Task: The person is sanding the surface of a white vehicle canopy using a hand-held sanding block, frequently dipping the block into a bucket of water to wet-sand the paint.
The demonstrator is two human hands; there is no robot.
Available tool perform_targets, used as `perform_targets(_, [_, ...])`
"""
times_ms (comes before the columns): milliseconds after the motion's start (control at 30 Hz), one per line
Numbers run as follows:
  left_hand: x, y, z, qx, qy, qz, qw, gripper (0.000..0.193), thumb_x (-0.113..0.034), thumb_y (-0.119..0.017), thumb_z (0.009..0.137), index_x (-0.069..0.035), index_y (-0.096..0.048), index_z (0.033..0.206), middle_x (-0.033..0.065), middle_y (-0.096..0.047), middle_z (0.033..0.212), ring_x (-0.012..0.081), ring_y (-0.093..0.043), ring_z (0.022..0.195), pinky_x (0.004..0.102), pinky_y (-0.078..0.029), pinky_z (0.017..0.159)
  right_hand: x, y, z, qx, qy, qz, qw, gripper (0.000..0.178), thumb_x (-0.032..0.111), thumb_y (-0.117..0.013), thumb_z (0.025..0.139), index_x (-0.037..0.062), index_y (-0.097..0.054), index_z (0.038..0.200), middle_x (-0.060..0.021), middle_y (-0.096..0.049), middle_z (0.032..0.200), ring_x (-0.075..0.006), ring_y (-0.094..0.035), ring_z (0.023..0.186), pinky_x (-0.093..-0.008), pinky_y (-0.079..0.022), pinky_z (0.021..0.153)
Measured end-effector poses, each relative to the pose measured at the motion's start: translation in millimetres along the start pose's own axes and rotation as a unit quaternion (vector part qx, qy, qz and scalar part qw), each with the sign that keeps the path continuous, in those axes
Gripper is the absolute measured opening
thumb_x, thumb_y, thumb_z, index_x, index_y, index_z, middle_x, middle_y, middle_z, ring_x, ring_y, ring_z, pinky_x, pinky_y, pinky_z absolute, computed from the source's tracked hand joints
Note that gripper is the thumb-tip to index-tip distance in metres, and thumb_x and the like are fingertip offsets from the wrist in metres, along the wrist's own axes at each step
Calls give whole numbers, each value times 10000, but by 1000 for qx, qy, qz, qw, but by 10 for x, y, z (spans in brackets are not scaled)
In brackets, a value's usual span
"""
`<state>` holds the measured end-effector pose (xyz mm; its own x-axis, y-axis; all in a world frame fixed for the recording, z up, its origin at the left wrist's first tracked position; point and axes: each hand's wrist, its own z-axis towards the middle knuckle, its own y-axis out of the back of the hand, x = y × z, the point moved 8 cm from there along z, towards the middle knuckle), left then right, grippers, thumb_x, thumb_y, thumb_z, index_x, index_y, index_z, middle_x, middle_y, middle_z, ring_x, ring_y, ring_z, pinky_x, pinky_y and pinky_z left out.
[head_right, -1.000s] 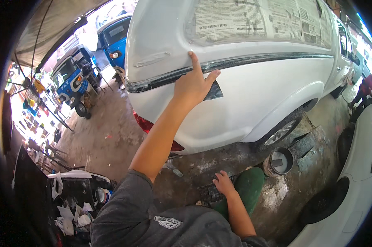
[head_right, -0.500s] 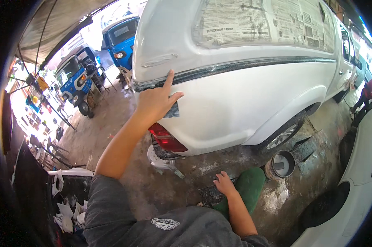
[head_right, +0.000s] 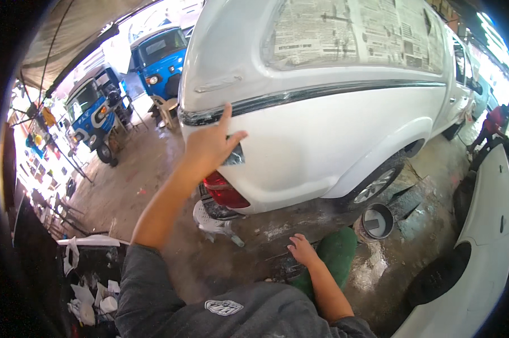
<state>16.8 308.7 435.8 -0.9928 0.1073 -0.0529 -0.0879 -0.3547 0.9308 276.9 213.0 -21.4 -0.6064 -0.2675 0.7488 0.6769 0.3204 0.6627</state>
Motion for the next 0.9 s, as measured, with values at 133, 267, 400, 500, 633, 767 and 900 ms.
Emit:
perform_targets(133, [-688, -480, -353, 20, -80, -159, 984, 780, -679, -468, 992, -52, -514, 1454, 177, -728, 844, 371, -719, 775, 479, -553, 678, 105, 181, -258, -33, 5, 26, 999, 389, 205, -668, 959, -23, -648, 1275, -236, -570, 1390, -402, -572, 1266, -443, -484, 1059])
perform_targets(267, [-1114, -1820, -1050, 175, -45, -383, 906, 634, -625, -477, 1020, -43, -683, 1164, 205, -718, 901, 407, -700, 888, 486, -525, 780, 494, 415, -647, -92, -4, 51, 994, 363, 179, -659, 963, -21, -651, 1266, -231, -583, 1369, -387, -603, 1210, -419, -499, 1029])
perform_targets(400, [-1501, -3179, -1886, 276, -13, -503, 819, 548, -558, -533, 1028, -31, -682, 1019, 224, -701, 979, 412, -673, 956, 461, -503, 827, 683, 569, -1003, -93, -55, 98, 989, 333, 132, -650, 960, -37, -644, 1247, -214, -601, 1320, -367, -641, 1113, -398, -522, 972])
perform_targets(500, [-1731, -3485, -2257, 334, -10, -532, 778, 566, -561, -547, 1022, -11, -684, 1033, 206, -693, 988, 355, -669, 958, 416, -499, 849, 572, 545, -1276, -109, -63, 29, 992, 351, 112, -648, 953, -36, -626, 1271, -215, -610, 1291, -361, -648, 1090, -403, -525, 961])
perform_targets(633, [-1535, -3723, -2438, 356, 92, -572, 733, 509, -492, -613, 1012, 4, -678, 1104, 129, -701, 1016, 205, -644, 961, 363, -491, 862, 700, 694, -1411, -161, -37, 34, 986, 445, 119, -653, 943, -17, -572, 1358, -233, -603, 1298, -366, -647, 1101, -414, -520, 971])
perform_targets(767, [-1423, -3657, -2484, 334, 107, -623, 699, 440, -381, -714, 970, 12, -653, 1158, 116, -694, 1085, 190, -632, 988, 363, -491, 876, 694, 674, -1415, -131, -78, 25, 988, 535, 147, -655, 962, -7, -483, 1445, -236, -507, 1437, -363, -665, 1090, -427, -533, 963])
perform_targets(900, [-1211, -3612, -2493, 295, 127, -601, 732, 360, -310, -718, 960, 9, -650, 1112, 84, -676, 973, 159, -620, 911, 348, -488, 804, 742, 534, -1274, -80, -33, 18, 996, 679, 245, -713, 935, 10, -421, 1501, -248, -395, 1542, -430, -541, 1295, -470, -473, 1079])
